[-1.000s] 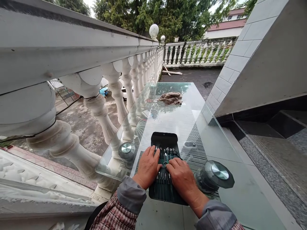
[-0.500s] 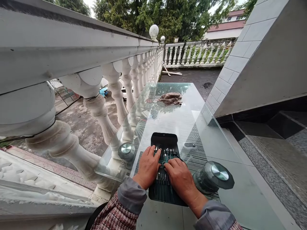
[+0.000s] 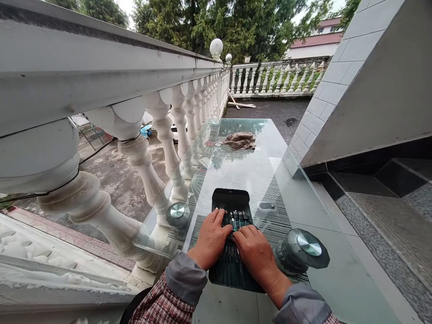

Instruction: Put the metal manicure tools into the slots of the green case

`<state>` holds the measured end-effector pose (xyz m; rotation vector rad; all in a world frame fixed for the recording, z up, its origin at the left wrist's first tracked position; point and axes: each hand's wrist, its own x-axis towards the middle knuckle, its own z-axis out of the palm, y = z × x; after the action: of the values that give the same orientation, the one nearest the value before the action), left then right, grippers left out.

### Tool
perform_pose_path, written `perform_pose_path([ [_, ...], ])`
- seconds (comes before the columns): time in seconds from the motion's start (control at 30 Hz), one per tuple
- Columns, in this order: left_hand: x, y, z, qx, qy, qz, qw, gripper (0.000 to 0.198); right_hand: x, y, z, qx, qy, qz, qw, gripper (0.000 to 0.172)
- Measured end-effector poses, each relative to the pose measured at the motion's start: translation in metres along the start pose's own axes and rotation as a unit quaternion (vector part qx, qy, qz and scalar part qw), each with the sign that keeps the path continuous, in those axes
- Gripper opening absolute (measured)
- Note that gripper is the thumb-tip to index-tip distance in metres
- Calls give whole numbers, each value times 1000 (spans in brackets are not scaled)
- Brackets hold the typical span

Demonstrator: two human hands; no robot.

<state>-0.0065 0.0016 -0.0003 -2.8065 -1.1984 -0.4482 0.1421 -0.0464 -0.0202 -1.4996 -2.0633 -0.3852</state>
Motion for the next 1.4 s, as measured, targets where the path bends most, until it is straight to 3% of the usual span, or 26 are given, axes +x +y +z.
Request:
perform_pose_path([
  [0.4, 2, 2, 4, 1, 5, -1, 1000, 11, -3, 3, 0, 32, 19, 1, 999, 21],
  [0.6, 3, 2, 6, 3, 9, -10, 1000, 10, -3, 7, -9, 54, 0, 44, 998, 18],
  [0.8, 6, 5, 5, 0, 6, -15, 1000, 10, -4, 5, -8, 15, -16, 18, 1000, 18],
  [1.0, 7, 6, 2, -6, -9, -17, 1000, 10, 1, 7, -6, 21, -16, 67, 997, 16],
  [1.17, 3, 0, -3, -48, -15, -47, 998, 38, 1, 7, -15, 50, -6, 83, 995, 14],
  [1.4, -3, -5, -10, -27, -30, -76, 996, 47, -4, -3, -10, 55, -33, 44, 997, 15],
])
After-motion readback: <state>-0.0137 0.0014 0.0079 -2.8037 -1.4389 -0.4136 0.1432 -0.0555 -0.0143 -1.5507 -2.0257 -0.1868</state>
